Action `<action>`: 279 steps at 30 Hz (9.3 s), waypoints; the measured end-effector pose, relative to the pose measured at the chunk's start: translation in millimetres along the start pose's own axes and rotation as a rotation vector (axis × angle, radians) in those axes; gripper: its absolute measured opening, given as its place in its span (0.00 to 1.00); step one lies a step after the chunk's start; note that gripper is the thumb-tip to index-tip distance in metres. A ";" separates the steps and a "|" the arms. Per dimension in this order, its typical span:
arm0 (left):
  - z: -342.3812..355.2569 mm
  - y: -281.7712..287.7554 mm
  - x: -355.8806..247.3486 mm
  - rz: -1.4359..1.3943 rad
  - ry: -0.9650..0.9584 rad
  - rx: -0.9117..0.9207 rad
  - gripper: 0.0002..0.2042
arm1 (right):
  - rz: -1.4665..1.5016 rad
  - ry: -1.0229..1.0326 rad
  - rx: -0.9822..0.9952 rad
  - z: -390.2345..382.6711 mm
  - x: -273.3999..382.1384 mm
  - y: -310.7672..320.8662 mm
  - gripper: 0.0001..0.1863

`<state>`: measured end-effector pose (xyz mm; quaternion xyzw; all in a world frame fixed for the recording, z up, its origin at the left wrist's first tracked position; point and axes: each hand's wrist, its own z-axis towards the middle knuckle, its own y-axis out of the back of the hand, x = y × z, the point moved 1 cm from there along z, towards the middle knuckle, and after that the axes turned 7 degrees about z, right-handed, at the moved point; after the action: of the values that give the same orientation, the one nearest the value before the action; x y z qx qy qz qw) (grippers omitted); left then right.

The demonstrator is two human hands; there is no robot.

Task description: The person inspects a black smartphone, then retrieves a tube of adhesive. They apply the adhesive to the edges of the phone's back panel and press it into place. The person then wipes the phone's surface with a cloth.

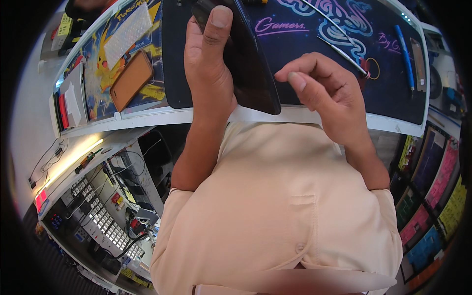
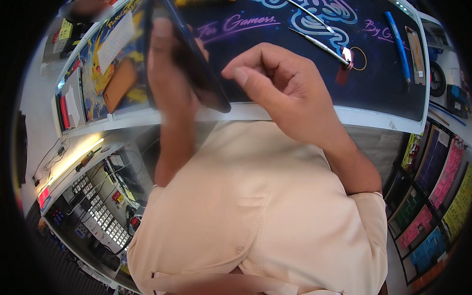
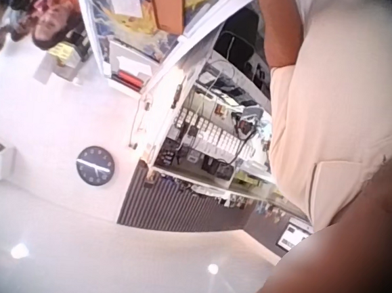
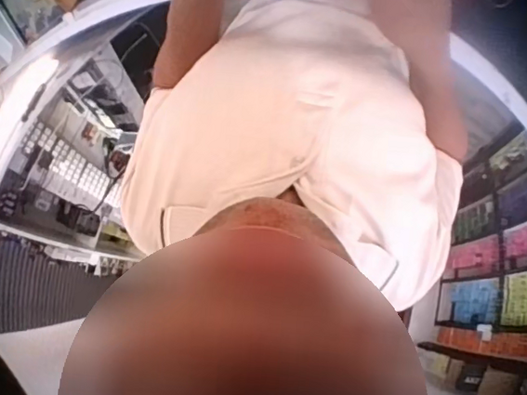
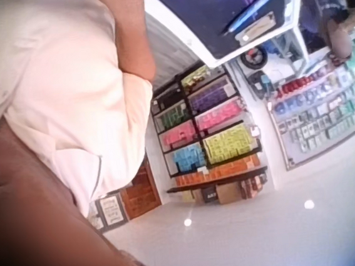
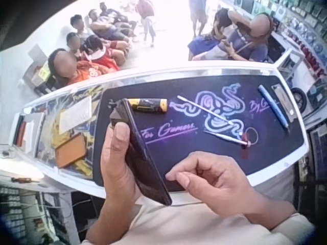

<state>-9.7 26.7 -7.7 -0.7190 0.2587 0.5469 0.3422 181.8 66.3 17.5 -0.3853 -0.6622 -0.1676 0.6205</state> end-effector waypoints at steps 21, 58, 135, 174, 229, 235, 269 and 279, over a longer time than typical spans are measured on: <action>11.4 -6.6 -18.2 0.119 -0.069 -0.121 0.21 | 0.289 -0.004 0.030 4.0 -16.2 8.1 0.10; -5.5 0.6 -15.1 -0.106 -0.138 0.174 0.23 | 0.098 0.316 0.113 24.5 2.7 24.7 0.09; -18.2 20.7 0.6 -0.082 -0.292 0.278 0.24 | 0.242 0.117 0.108 19.9 28.9 -2.6 0.13; -26.7 -15.1 -19.1 -0.073 -0.513 0.112 0.33 | -0.528 0.731 -0.175 13.1 38.2 -14.4 0.06; -4.2 -24.5 -12.9 0.700 -0.558 0.439 0.17 | 0.599 0.201 0.009 1.4 2.7 47.3 0.17; -15.5 -34.5 -18.3 0.360 -0.534 0.392 0.08 | 0.254 0.301 -0.079 2.0 18.5 24.5 0.16; -239.1 116.3 33.8 0.690 -0.514 -0.634 0.05 | 0.766 -0.593 0.773 -61.5 -59.3 -121.7 0.39; -296.5 483.9 200.1 0.208 0.120 -1.210 0.25 | -0.513 -0.252 1.316 -76.6 -238.9 -387.4 0.24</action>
<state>-136.5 -508.4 -251.9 -0.7863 -0.0099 0.5856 -0.1967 -59.4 -310.2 -97.2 0.2203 -0.7621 0.1717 0.5842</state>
